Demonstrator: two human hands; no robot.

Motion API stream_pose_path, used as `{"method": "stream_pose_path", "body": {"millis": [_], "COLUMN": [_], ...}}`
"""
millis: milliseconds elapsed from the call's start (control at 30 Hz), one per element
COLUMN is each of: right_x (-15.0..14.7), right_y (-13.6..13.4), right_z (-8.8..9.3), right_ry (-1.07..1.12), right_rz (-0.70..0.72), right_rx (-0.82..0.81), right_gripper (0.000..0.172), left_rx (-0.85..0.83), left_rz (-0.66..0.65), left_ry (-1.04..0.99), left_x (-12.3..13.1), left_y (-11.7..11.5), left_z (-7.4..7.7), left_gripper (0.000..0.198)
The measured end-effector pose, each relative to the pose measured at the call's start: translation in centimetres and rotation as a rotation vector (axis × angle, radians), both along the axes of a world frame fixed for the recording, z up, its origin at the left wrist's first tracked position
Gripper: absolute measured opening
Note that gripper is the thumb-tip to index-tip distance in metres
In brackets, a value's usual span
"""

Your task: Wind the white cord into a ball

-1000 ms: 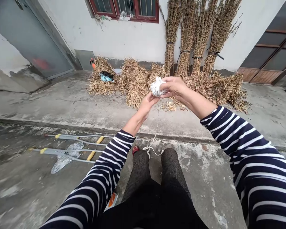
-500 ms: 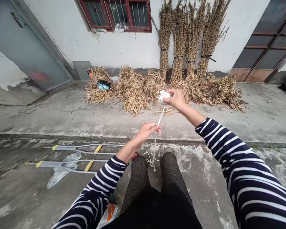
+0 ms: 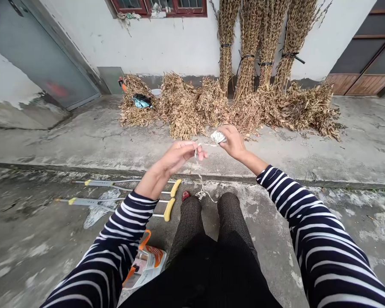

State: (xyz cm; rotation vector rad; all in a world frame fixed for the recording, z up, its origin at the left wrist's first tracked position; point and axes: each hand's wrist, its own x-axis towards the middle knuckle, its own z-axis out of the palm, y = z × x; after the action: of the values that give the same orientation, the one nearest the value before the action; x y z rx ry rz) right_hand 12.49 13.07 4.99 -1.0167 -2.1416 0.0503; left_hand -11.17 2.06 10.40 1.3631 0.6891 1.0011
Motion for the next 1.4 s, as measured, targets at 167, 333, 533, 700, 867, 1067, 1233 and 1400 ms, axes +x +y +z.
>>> {"method": "stream_pose_path", "body": {"millis": [167, 333, 533, 700, 867, 1067, 1233, 1400], "right_x": [-1.3, -1.7, -1.4, -0.1, 1.4, 1.5, 2.1, 3.1], "right_y": [-2.8, -5.9, -8.7, -8.5, -7.2, -7.1, -6.6, -5.4], "right_z": [-1.5, -0.8, 1.2, 3.5, 6.2, 10.4, 13.9, 15.7], "right_ry": [0.071, 0.141, 0.331, 0.414, 0.647, 0.633, 0.595, 0.579], "right_rz": [0.109, 0.202, 0.348, 0.329, 0.156, 0.217, 0.102, 0.030], "right_rx": [-0.130, -0.348, -0.677, -0.918, -1.167, -1.123, -0.952, -0.779], "right_gripper": [0.047, 0.051, 0.069, 0.041, 0.047, 0.050, 0.038, 0.029], "left_rx": [-0.024, -0.081, -0.151, -0.188, -0.238, -0.269, -0.273, -0.272], "left_rz": [0.131, 0.241, 0.200, 0.093, -0.114, -0.152, -0.145, -0.100], "left_ry": [-0.029, 0.129, 0.283, 0.109, -0.058, -0.187, -0.218, -0.210], "left_x": [-0.1, -0.2, 0.5, 0.7, 0.7, 1.3, 0.4, -0.9], "left_y": [3.9, 7.7, 8.6, 7.7, 6.4, 5.4, 5.3, 5.2], "left_z": [1.3, 0.6, -3.3, -8.0, -10.7, -12.6, -14.1, -14.8], "left_gripper": [0.016, 0.017, 0.023, 0.023, 0.033, 0.039, 0.035, 0.035]}}
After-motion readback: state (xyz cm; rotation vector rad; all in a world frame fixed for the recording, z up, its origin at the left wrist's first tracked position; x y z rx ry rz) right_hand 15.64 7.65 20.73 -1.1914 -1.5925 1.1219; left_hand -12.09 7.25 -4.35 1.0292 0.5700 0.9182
